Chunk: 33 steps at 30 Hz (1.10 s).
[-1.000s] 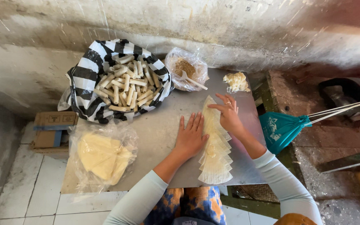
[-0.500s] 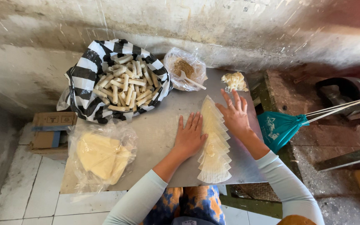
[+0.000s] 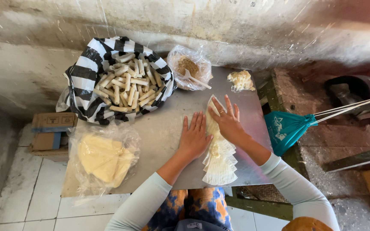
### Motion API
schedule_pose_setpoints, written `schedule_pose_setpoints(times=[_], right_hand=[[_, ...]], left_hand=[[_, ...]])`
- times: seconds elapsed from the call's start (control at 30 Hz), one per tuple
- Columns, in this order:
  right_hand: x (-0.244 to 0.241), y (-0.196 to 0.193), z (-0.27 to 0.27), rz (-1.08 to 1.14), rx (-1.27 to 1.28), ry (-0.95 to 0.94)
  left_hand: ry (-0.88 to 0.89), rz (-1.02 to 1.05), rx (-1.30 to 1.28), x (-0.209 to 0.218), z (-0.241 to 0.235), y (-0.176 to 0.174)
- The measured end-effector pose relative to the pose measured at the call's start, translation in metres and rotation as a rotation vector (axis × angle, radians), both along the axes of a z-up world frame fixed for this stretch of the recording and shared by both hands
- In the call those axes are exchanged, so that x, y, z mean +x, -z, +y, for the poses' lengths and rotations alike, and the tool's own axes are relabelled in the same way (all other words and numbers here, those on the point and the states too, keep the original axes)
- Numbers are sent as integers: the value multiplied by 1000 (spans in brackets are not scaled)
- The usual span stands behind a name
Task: The person places spring roll wrappers on a table, uses a spoon to add a filling from a bowl, and rolls the wrappers into thin cylinders by hand.
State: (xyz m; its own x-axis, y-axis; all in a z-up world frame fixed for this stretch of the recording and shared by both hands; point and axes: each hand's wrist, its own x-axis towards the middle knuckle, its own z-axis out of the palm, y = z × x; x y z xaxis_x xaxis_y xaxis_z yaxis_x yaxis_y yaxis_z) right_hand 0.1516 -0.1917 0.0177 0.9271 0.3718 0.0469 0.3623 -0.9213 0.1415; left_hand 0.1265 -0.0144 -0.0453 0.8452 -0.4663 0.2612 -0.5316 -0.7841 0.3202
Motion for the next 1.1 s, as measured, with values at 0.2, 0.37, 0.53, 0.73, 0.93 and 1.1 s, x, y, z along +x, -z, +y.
schedule_pose_setpoints(times=[0.2,0.37,0.53,0.73,0.93,1.1], right_hand=[[15,-3,-6,315,146,155],[36,20,-20,365,283,174],[44,16,-19,402,570,328],[18,7,-32,38,474,281],[-9,9,-35,-98,137,162],[-17,1,-24,-421,-518,-123]], left_hand=[[19,49,-7,3,1,2],[31,16,-28,3,-1,4],[14,45,-15,2,0,-1],[8,58,-9,1,0,-3],[13,46,-21,2,0,1],[16,16,-5,0,2,-3]])
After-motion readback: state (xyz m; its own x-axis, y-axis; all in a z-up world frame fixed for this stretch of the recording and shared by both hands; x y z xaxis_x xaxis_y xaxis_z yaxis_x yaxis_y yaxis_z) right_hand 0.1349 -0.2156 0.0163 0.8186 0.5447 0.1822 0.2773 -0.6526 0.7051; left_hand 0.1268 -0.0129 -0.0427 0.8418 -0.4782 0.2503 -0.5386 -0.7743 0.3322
